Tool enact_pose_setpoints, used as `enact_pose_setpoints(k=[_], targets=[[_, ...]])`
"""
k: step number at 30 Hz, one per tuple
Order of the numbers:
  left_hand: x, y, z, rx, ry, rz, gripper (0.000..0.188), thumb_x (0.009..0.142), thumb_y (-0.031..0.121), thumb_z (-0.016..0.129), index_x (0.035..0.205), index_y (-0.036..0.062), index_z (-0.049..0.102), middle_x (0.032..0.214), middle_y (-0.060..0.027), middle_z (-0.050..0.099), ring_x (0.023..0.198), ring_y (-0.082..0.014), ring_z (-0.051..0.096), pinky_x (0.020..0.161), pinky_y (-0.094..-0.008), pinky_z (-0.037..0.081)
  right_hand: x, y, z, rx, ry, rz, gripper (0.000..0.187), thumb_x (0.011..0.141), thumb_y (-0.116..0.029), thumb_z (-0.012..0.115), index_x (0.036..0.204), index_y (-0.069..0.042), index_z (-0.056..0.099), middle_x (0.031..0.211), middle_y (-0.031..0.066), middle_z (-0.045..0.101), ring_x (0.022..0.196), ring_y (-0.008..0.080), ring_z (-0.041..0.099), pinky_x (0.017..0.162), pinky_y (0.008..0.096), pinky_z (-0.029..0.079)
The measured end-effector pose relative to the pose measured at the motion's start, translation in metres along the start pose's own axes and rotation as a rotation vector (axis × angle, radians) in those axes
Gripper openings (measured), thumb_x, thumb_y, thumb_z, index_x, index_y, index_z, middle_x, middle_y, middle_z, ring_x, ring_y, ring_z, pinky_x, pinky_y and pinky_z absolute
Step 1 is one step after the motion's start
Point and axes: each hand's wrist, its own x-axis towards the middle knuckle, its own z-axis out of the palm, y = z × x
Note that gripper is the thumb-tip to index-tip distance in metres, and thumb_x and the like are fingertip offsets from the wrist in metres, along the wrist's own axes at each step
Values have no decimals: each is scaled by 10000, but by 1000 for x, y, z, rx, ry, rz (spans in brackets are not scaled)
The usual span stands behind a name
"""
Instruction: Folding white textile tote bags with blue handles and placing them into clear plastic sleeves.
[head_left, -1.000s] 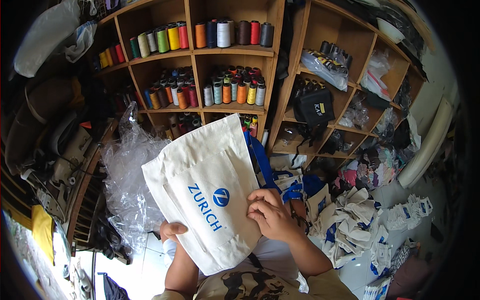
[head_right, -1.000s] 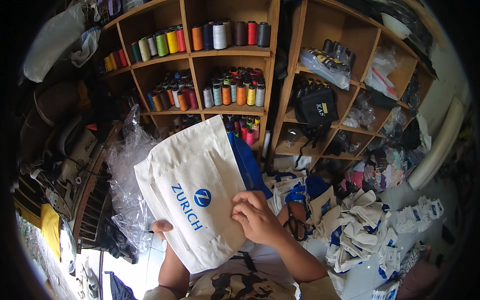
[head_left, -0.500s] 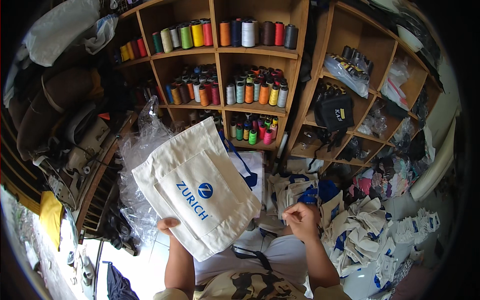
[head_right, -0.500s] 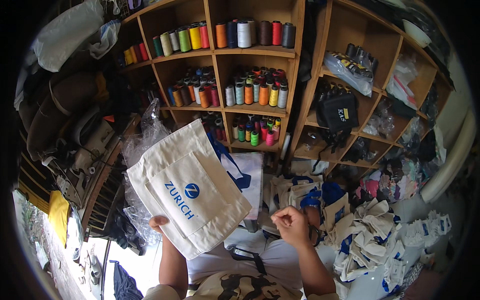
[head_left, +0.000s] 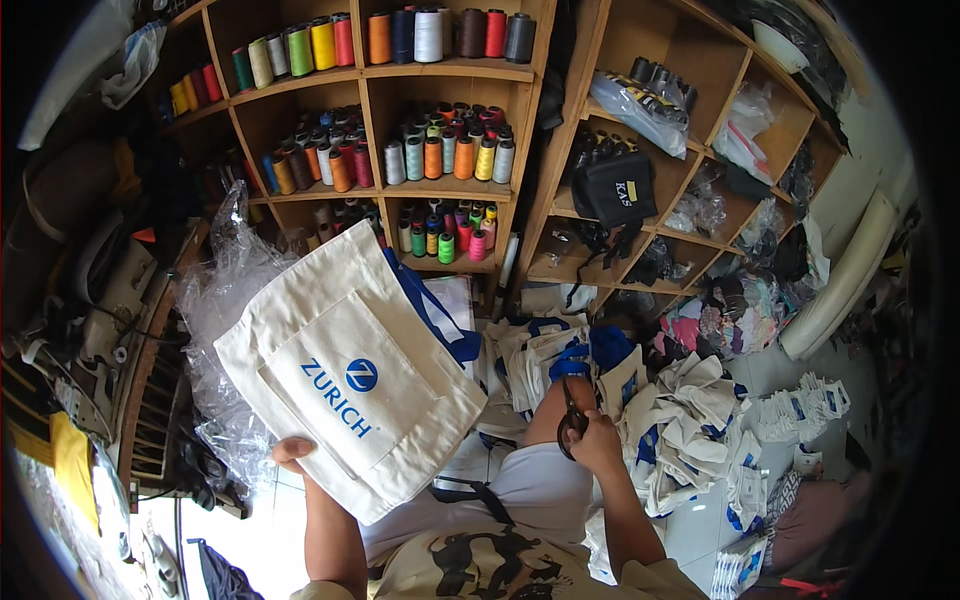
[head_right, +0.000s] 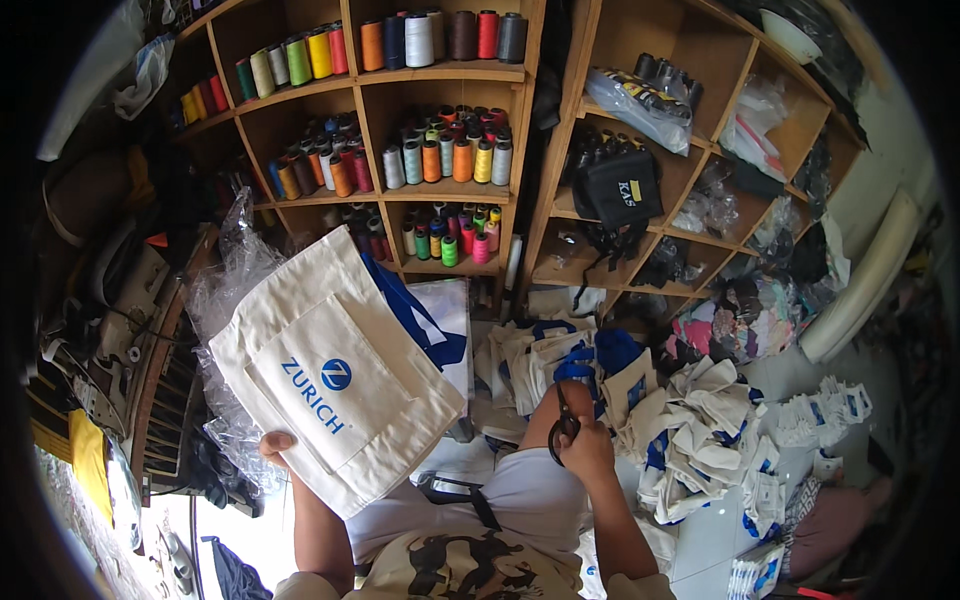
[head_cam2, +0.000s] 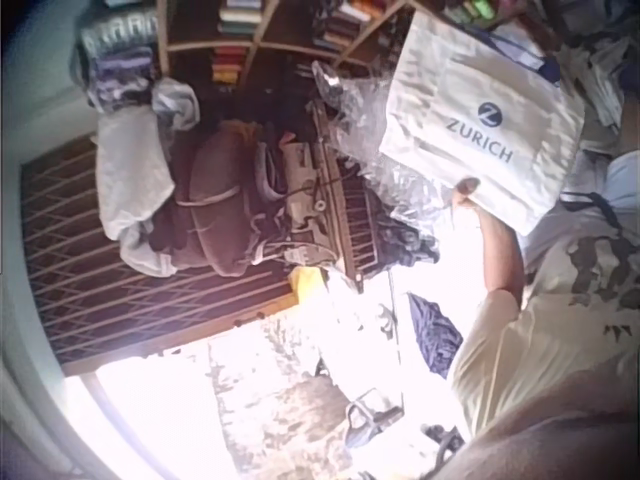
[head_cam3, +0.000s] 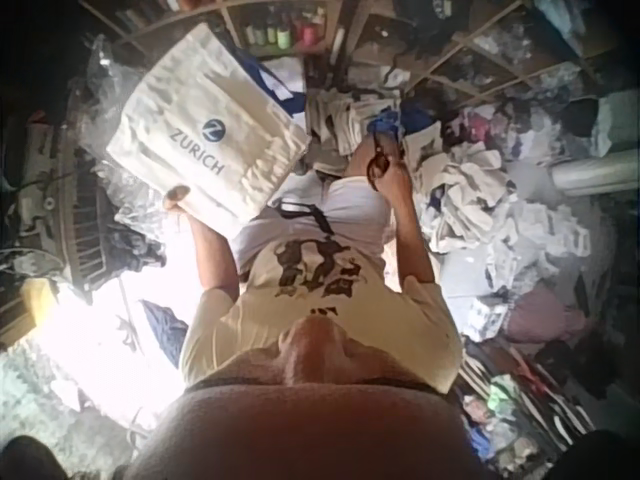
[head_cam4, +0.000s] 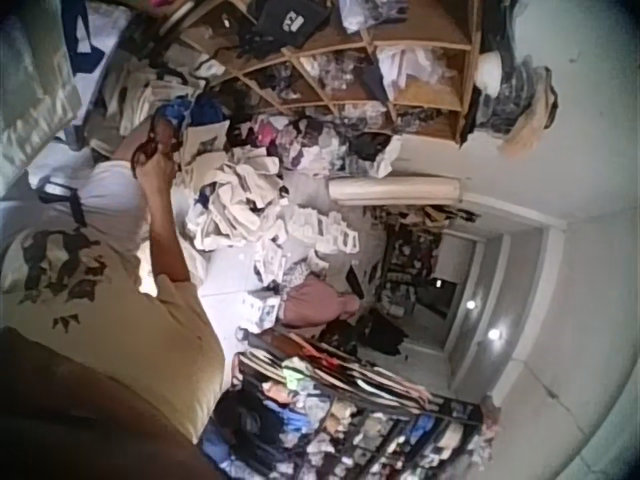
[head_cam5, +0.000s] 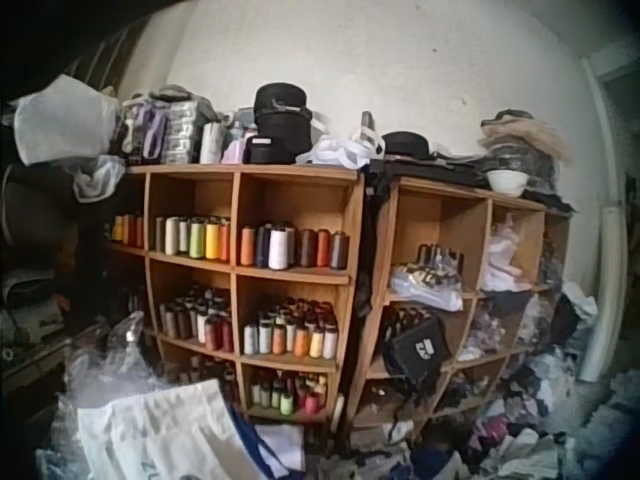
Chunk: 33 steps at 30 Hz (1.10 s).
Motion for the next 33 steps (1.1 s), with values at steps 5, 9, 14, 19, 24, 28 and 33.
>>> enact_pose_setpoints(k=[5, 9, 14, 19, 24, 28, 33], targets=[[5, -9, 2, -38, -49, -46, 991, 494, 199, 535, 1424, -50, 297, 1318, -307, 466, 1146, -479, 529, 948, -578, 481, 23, 14, -4, 113, -325, 5, 465, 736, -168, 665, 1143, 25, 551, 810, 239, 633, 735, 467, 629, 728, 462, 528], [8, -12, 17, -56, -21, -27, 996, 496, 195, 553, 1425, -52, 294, 1310, -312, 474, 1135, -487, 536, 938, -593, 482, 32, 10, -17, 629, -470, 148, 536, 734, -29, 624, 1246, 36, 477, 822, 158, 633, 666, 328, 659, 667, 354, 548], [6, -9, 5, -71, 2, -122, 994, 511, 207, 572, 1426, -60, 286, 1309, -336, 469, 1111, -502, 550, 923, -609, 488, 11, -45, -96, 1047, -356, -142, 518, 745, 87, 552, 1254, 15, 488, 971, 99, 607, 805, 163, 642, 710, 242, 511], [5, -3, 3, -153, 49, -115, 1014, 445, 175, 577, 1395, -81, 334, 1257, -337, 511, 1077, -517, 560, 917, -611, 484, 29, -89, -148, 618, -293, -550, 590, 665, 14, 672, 1234, -89, 553, 1018, 129, 609, 892, 284, 646, 763, 373, 525], [17, -18, 13, -163, 48, -104, 1018, 444, 179, 576, 1399, -75, 330, 1262, -334, 508, 1084, -515, 557, 920, -610, 482, 40, -83, -169, 428, -327, -598, 609, 575, -81, 742, 1167, -90, 601, 974, 132, 599, 836, 294, 643, 716, 381, 524], [19, -19, 16, -161, 48, -100, 1022, 444, 182, 575, 1403, -70, 327, 1267, -332, 505, 1090, -513, 554, 923, -609, 480, 47, -93, -176, 385, -283, -660, 579, 570, -81, 752, 1136, -101, 627, 964, 113, 614, 820, 288, 647, 690, 366, 530], [6, -4, 6, -161, 43, -97, 1027, 443, 186, 573, 1407, -64, 324, 1273, -329, 502, 1096, -511, 551, 927, -608, 478, 47, -99, -178, 340, -267, -691, 572, 603, -114, 783, 1156, -134, 636, 982, 86, 620, 856, 286, 643, 747, 382, 535]])
